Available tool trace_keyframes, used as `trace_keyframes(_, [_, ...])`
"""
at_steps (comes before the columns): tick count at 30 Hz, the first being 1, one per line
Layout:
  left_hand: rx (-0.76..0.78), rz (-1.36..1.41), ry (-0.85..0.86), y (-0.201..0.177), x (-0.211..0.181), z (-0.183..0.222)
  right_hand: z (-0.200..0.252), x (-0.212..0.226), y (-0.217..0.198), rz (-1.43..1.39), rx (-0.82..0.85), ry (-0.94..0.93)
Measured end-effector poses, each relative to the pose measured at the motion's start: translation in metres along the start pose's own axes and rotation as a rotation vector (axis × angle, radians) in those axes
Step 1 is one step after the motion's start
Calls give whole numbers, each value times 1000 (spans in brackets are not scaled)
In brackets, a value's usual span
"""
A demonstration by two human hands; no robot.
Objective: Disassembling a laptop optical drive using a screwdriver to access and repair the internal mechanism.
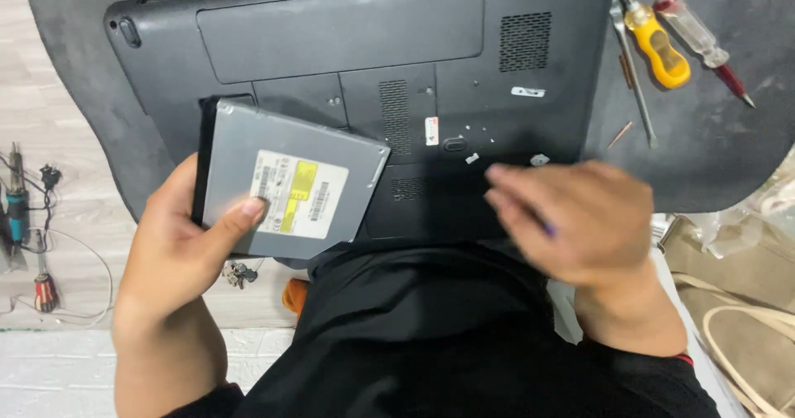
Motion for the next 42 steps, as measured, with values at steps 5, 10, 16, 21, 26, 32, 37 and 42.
trace_keyframes(5, [-3,75,0,8,-9,-8,-17,68,33,-49,104,-324])
trace_keyframes(10, [80,298,34,21,-25,-1,-50,95,24,16,-64,-565])
trace_keyframes(16, [207,515,105,21,-53,20,-57,110,4,-61,-46,-778])
trace_keyframes(21, [-273,44,694,-3,-62,64,-58,108,-13,-277,-38,-697])
trace_keyframes(26, [-401,-326,1156,-7,-83,97,-51,101,-19,-443,-74,-583])
trace_keyframes(32, [-470,-273,1153,-12,-95,107,-47,99,-11,-563,-129,-594])
trace_keyframes(37, [-497,-335,1139,-7,-100,109,-44,97,-9,-573,-170,-591])
trace_keyframes(42, [-585,-366,1197,-3,-102,113,-43,97,-9,-594,-165,-595])
Point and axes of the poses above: each hand's wrist, its own z-axis away from the middle knuckle, its own y-axis out of the palm, x = y × z, the point moved 6 cm from there along -z, towards the middle knuckle, and after that the axes turned 11 degrees about -z, right-handed, at the moved point
